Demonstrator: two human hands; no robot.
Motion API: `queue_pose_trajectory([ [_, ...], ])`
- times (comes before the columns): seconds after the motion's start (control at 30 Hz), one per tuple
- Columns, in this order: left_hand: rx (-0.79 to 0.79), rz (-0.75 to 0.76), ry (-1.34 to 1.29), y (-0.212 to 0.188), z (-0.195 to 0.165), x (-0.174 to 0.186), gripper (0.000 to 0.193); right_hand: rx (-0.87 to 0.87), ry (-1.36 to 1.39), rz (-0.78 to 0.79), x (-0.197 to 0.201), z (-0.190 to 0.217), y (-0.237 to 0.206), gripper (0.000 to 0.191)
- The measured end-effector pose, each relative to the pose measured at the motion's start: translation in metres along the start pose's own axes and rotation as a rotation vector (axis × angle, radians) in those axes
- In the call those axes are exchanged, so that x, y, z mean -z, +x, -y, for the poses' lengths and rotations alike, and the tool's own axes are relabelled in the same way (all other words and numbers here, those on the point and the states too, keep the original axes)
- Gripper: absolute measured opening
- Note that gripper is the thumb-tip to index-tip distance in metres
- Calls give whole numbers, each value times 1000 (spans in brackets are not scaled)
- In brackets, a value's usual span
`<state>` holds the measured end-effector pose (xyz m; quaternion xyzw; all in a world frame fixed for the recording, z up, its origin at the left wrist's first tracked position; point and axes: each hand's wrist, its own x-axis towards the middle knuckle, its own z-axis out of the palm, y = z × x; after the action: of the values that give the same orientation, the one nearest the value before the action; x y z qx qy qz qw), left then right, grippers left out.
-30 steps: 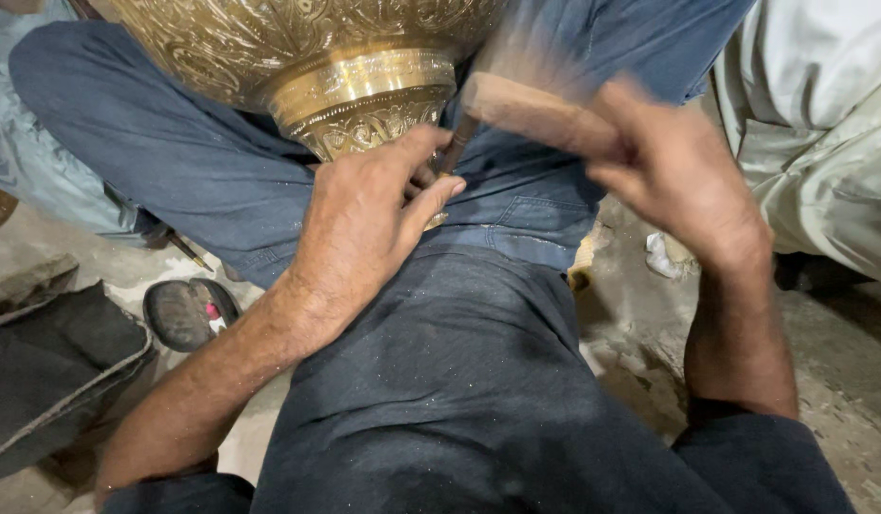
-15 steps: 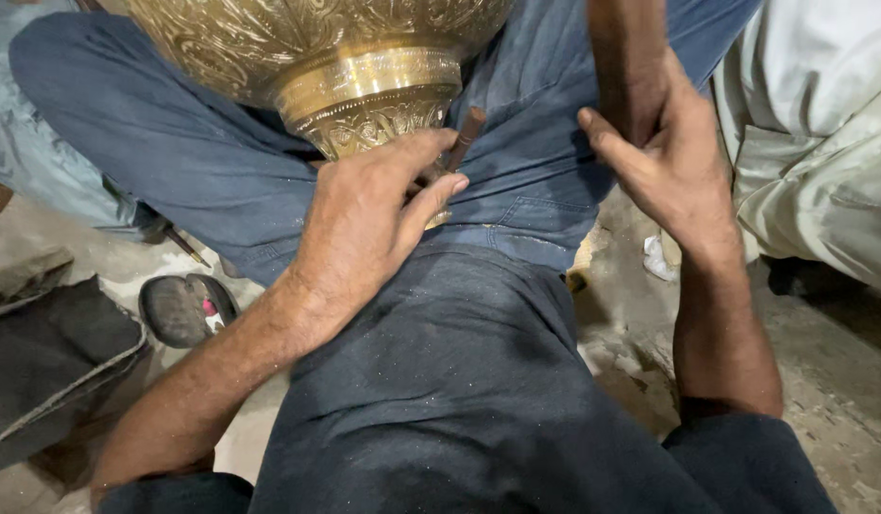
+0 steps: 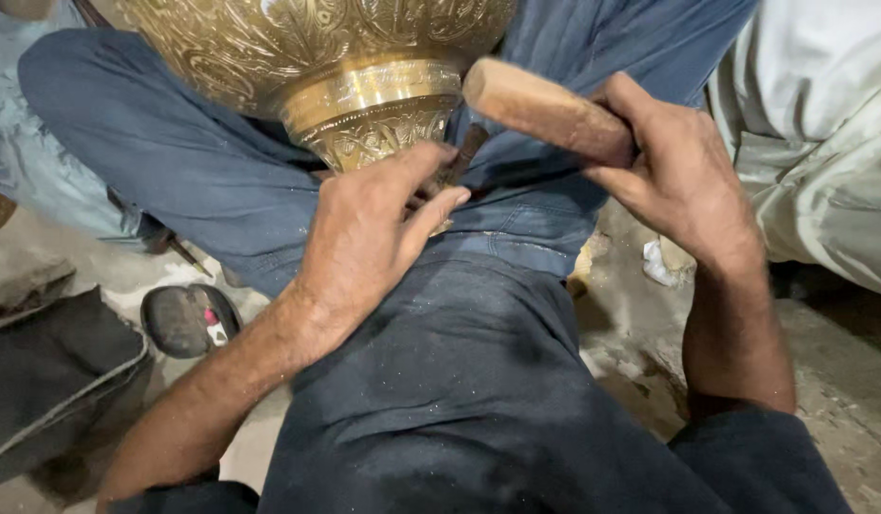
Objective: The person sits cross-legged on the floor with a large engraved brass vase resting on their lap. They hold a chisel against the vase's flared base and repeatedly strike it with a wooden mallet, repositioning the chisel around the rim to work the decorated metal surface.
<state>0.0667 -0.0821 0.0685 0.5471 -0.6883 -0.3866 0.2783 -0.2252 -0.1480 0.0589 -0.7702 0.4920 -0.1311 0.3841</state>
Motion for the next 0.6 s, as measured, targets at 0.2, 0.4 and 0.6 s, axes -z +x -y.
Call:
queue_pose_trajectory([
  [0.2, -35, -32, 4, -2, 1, 0, 32, -154, -47, -111, -3, 17, 5, 42],
  [0.4, -41, -42, 4, -1, -2, 3, 28, 71, -59, -26, 5, 28, 11, 40],
  [0.6, -22, -28, 34, 1, 2, 3, 28, 104, -206, 38, 9, 20, 10, 45],
])
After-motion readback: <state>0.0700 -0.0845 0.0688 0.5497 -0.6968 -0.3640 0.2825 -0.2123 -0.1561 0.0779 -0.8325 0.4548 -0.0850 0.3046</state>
